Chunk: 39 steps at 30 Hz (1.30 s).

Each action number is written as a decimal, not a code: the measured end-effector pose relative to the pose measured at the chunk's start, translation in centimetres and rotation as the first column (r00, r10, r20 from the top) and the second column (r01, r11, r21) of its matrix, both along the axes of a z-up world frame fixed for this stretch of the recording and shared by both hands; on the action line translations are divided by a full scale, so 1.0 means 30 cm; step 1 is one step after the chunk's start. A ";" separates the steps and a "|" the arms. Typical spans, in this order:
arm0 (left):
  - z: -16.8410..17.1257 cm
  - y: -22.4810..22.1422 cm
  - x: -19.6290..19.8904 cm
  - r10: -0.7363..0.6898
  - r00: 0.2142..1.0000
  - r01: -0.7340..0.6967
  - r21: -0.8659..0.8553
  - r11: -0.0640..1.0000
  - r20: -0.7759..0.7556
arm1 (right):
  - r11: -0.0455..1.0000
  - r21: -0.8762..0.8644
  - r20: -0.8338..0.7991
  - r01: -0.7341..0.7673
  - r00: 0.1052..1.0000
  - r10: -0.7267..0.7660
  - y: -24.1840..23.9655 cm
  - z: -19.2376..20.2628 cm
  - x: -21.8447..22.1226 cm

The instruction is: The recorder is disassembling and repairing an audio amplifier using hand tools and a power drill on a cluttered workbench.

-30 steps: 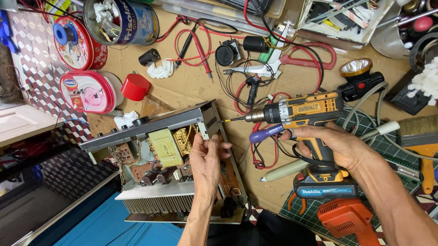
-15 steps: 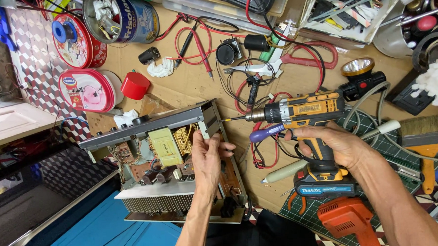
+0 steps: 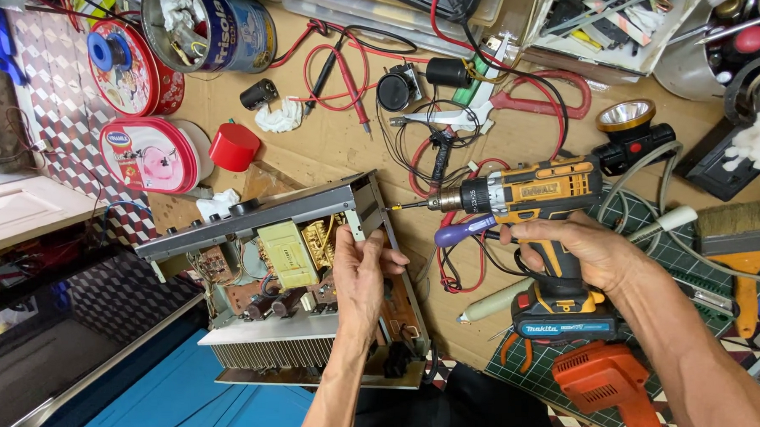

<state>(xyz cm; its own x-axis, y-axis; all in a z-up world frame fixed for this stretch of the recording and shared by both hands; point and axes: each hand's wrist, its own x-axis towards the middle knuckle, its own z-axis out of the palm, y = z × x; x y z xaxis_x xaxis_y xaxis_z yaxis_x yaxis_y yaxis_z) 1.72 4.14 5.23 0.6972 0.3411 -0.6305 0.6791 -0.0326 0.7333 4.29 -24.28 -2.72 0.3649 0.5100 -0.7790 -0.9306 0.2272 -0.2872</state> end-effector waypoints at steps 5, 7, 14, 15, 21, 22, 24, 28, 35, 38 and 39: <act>0.007 -0.001 0.003 0.001 1.000 -0.001 -0.007 1.000 -0.018 | 0.998 -0.055 -0.021 -0.031 0.999 0.030 0.000 -0.001 -0.001; 0.008 -0.003 0.000 0.004 1.000 -0.004 -0.011 1.000 -0.017 | 0.998 -0.046 -0.012 -0.030 0.999 0.030 -0.001 -0.006 -0.004; 0.000 0.000 -0.010 -0.013 1.000 0.013 -0.008 1.000 0.011 | 0.997 -0.033 0.050 -0.070 0.996 0.072 0.000 0.016 0.015; 0.002 -0.001 -0.007 -0.015 1.000 0.015 -0.010 1.000 0.013 | 0.997 -0.034 0.052 -0.068 0.996 0.070 -0.004 0.018 0.015; 0.008 -0.003 -0.002 -0.041 0.999 0.041 0.017 0.999 -0.002 | 0.995 -0.079 -0.009 -0.057 0.998 0.057 -0.010 -0.021 0.007; 0.005 0.003 -0.009 -0.055 0.998 0.055 0.016 0.998 0.020 | 0.998 -0.044 -0.004 -0.052 0.999 0.052 -0.011 -0.025 0.003; -0.012 0.012 -0.022 -0.071 0.997 0.070 0.010 0.997 0.040 | 0.999 -0.015 -0.001 -0.045 0.999 0.045 -0.012 -0.022 -0.001; 0.016 -0.008 0.000 -0.059 0.998 0.060 0.058 0.997 -0.017 | 0.994 -0.051 0.047 -0.093 0.994 0.095 0.007 0.042 0.031; 0.151 0.061 -0.026 -0.188 0.982 0.188 -0.029 0.982 -0.012 | 0.964 -0.239 -0.039 -0.117 0.993 0.111 -0.022 0.077 -0.028; 0.272 0.230 0.020 -0.080 0.980 0.116 0.196 0.974 -0.183 | 0.966 -0.254 0.077 -0.051 0.994 0.073 -0.019 0.109 -0.081; 0.270 0.333 0.041 -0.075 0.983 0.107 0.189 0.976 -0.170 | 0.963 -0.263 0.090 -0.054 0.993 0.080 -0.003 0.142 -0.093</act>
